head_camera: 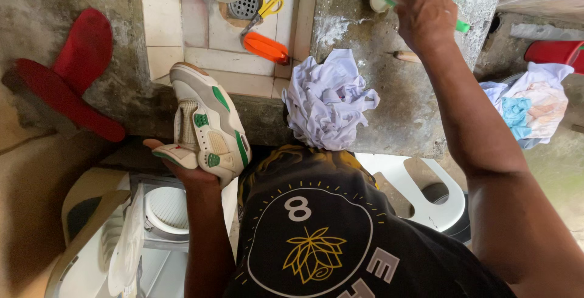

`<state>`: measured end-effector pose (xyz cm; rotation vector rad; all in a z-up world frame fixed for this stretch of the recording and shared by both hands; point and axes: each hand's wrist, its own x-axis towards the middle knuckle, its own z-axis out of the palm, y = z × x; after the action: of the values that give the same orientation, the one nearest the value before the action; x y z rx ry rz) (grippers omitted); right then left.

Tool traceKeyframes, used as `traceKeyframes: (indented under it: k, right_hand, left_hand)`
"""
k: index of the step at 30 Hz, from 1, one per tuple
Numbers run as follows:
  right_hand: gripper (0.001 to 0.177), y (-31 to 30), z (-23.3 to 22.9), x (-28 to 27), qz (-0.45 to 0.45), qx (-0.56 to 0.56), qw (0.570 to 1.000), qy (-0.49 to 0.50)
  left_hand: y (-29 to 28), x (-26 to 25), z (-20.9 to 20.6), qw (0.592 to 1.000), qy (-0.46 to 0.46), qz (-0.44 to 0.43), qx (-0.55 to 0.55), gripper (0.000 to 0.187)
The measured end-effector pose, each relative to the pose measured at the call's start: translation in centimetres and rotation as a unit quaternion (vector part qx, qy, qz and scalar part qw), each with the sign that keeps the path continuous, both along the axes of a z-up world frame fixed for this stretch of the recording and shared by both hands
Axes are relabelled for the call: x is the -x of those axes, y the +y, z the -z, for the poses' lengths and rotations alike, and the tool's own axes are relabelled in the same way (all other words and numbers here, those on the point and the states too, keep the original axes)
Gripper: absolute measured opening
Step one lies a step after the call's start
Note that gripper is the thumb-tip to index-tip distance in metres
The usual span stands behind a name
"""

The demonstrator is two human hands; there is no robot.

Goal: The person cleans a sneaker by scrubbing it with a brush, applying a liquid from a small bottle, and wiping it with a white cloth.

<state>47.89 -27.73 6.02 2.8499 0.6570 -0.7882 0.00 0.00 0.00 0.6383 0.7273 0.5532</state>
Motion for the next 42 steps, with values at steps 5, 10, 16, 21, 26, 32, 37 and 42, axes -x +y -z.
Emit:
traceKeyframes:
  k: [5, 10, 16, 21, 26, 32, 37, 42]
  right_hand:
    - [0.050, -3.1, 3.8, -0.1, -0.111, -0.126, 0.977, -0.132]
    - [0.063, -3.8, 2.6, 4.6, 0.226, -0.390, 0.870, 0.202]
    - [0.082, 2.3, 0.9, 18.7, 0.196, -0.465, 0.730, 0.461]
    - [0.079, 7.3, -0.9, 24.9, -0.110, -0.609, 0.727, 0.298]
    - [0.070, 10.0, 0.0, 26.5, -0.128, -0.454, 0.836, 0.281]
    - [0.063, 17.5, 3.3, 25.7, -0.141, -0.362, 0.898, 0.205]
    - [0.074, 13.8, 3.4, 28.6, -0.193, -0.458, 0.862, 0.101]
    - [0.075, 16.9, 6.1, 27.1, -0.168, -0.378, 0.903, 0.120]
  left_hand:
    - [0.7, 1.3, 5.0, 0.992, 0.073, -0.083, 0.052, 0.100]
    - [1.4, -1.0, 7.7, 0.990, -0.004, -0.082, 0.116, 0.107]
    - [-0.1, -1.2, 7.7, 0.982, 0.108, -0.148, -0.040, 0.102]
    - [0.3, -1.3, 7.2, 0.989, 0.079, -0.124, -0.005, 0.108]
    - [0.6, -2.0, 6.2, 0.988, 0.046, -0.123, 0.084, 0.109]
    - [0.6, -4.1, 3.5, 0.977, 0.104, -0.140, 0.119, 0.109]
    - [0.9, -5.1, 3.1, 0.971, 0.059, -0.145, 0.179, 0.110]
    - [0.9, -5.5, 3.2, 0.975, 0.016, -0.105, 0.197, 0.111]
